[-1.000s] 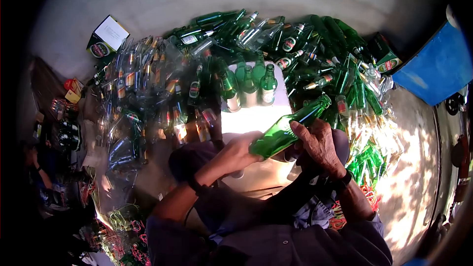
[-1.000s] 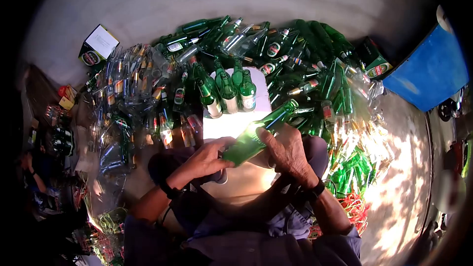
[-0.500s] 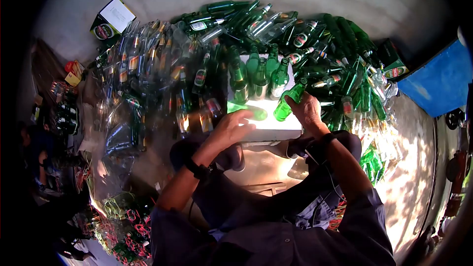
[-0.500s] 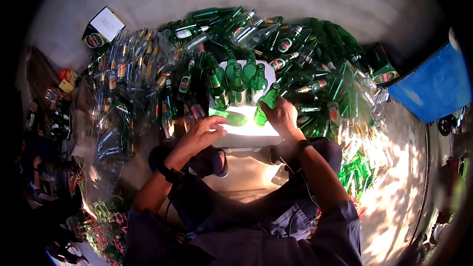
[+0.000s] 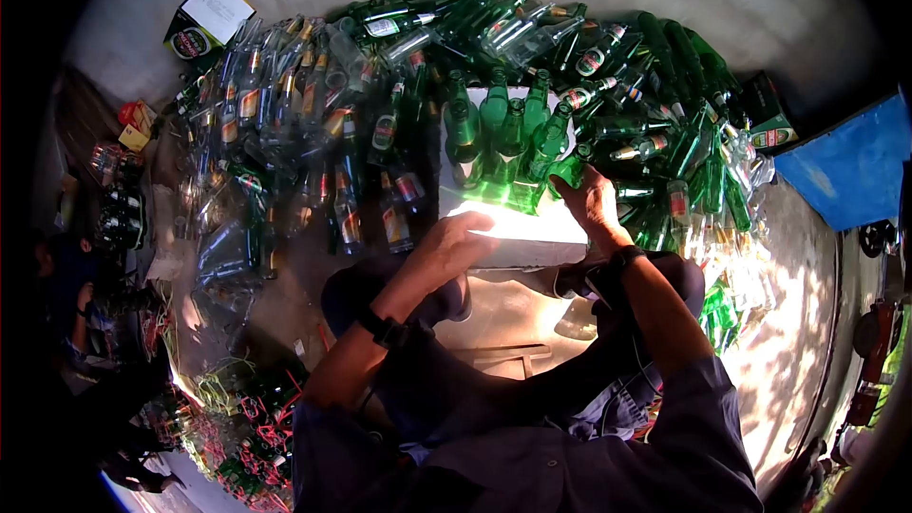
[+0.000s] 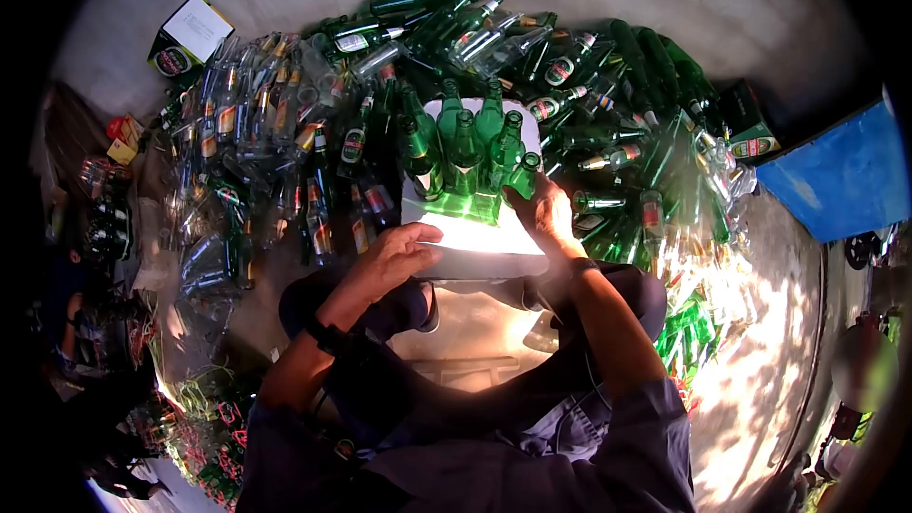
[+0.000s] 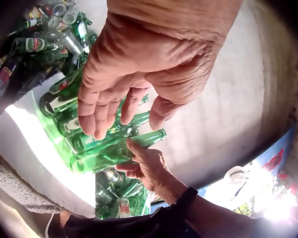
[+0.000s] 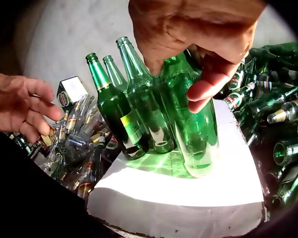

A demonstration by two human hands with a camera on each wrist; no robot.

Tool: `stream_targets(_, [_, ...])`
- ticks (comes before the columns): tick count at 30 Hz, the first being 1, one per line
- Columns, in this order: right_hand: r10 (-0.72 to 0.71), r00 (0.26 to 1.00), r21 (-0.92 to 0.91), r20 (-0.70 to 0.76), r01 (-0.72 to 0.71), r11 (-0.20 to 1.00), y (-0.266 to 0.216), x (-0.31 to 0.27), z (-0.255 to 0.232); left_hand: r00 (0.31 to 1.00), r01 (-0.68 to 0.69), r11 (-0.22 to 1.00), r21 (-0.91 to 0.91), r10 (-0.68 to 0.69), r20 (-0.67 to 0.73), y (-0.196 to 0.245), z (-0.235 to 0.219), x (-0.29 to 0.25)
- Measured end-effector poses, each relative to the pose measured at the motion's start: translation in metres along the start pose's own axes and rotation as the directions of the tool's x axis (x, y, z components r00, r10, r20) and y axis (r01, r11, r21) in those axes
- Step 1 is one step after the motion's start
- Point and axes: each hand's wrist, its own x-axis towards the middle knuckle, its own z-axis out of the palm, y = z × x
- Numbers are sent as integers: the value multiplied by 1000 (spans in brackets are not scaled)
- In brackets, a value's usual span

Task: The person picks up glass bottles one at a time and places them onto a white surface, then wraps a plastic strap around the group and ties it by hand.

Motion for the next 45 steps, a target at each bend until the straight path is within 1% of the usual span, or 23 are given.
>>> stream_targets(5, [114, 991, 53, 76, -118, 992, 0, -1, -1, 999, -20, 999, 29, 20, -26, -4, 0, 0])
stream_targets(7, [276, 920, 179, 277, -332, 926, -21, -6, -15, 999, -18, 998, 56, 21, -43, 10, 1, -4])
stream_targets(8, [269, 924, 182, 273, -324, 928, -3, -4, -8, 999, 5, 997, 79, -1, -47, 18, 0, -8])
stream_targets(10, [110, 979, 119, 173, -132, 984, 48, 4, 18, 998, 29, 994, 109, -22, -66, 32, -5, -16])
stream_targets(12, [266, 921, 48, 286, -291, 956, 23, 3, -3, 996, -26, 998, -56, 21, -92, 41, -16, -24])
stream_targets(14, [223, 928, -21, 297, -228, 974, 19, 3, -17, 987, -87, 988, -131, 68, -146, 65, -35, -39])
stream_targets(16, [98, 960, -61, 263, -85, 995, 22, 0, -31, 964, -169, 975, -143, 133, -231, 79, -63, -56])
stream_targets(17, [75, 944, -99, 322, -45, 994, -4, -8, -53, 954, -174, 976, -131, 134, -269, 84, -78, -65])
stream_targets(18, [9, 952, -43, 307, 5, 999, -12, -16, -68, 943, -178, 977, -120, 134, -304, 86, -94, -72])
stream_targets(20, [-9, 951, -52, 308, 27, 998, -22, -29, -97, 915, -113, 989, -97, 65, -398, 73, -126, -78])
stream_targets(21, [-86, 955, -97, 283, 118, 988, -32, -39, -113, 896, -56, 993, -102, 5, -445, 59, -143, -77])
stream_targets(22, [-66, 968, -98, 244, 92, 991, -38, -52, -127, 871, 0, 994, -113, -56, -488, 38, -158, -75])
stream_targets(23, [-45, 978, -99, 205, 66, 993, -44, -66, -139, 868, 3, 993, -116, -60, -492, 18, -168, -75])
stream_targets(25, [42, 981, -153, 190, -13, 988, -51, -89, -159, 822, 140, 977, -164, -207, -531, -21, -188, -68])
stream_targets(28, [37, 988, -278, 148, 5, 961, -33, -127, -177, 777, 262, 937, -229, -346, -525, -77, -204, -47])
stream_targets(30, [105, 983, -320, 152, -52, 946, -30, -140, -179, 782, 271, 926, -264, -372, -500, -134, -222, -23])
stream_targets(32, [62, 997, -364, 38, -44, 930, -17, -150, -166, 777, 291, 906, -308, -411, -476, -160, -228, -12])
stream_targets(36, [73, 993, -297, -92, -98, 950, 5, -151, -151, 733, 342, 895, -286, -444, -514, -164, -222, 31])
stream_targets(38, [103, 992, -324, -73, -121, 938, 0, -145, -148, 712, 347, 910, -228, -414, -568, -171, -224, 54])
stream_targets(40, [133, 990, -353, -56, -144, 924, -4, -139, -147, 689, 367, 907, -205, -413, -595, -202, -236, 83])
stream_targets(41, [132, 990, -373, -47, -140, 917, -4, -136, -144, 697, 428, 903, 46, -297, -653, -225, -246, 100])
stream_targets(42, [137, 990, -393, -38, -141, 909, -4, -132, -142, 718, 475, 830, 292, -174, -673, -240, -255, 115])
stream_targets(45, [112, 994, -430, -12, -107, 897, -4, -123, -139, 681, 544, 711, 446, -62, -730, -234, -260, 144])
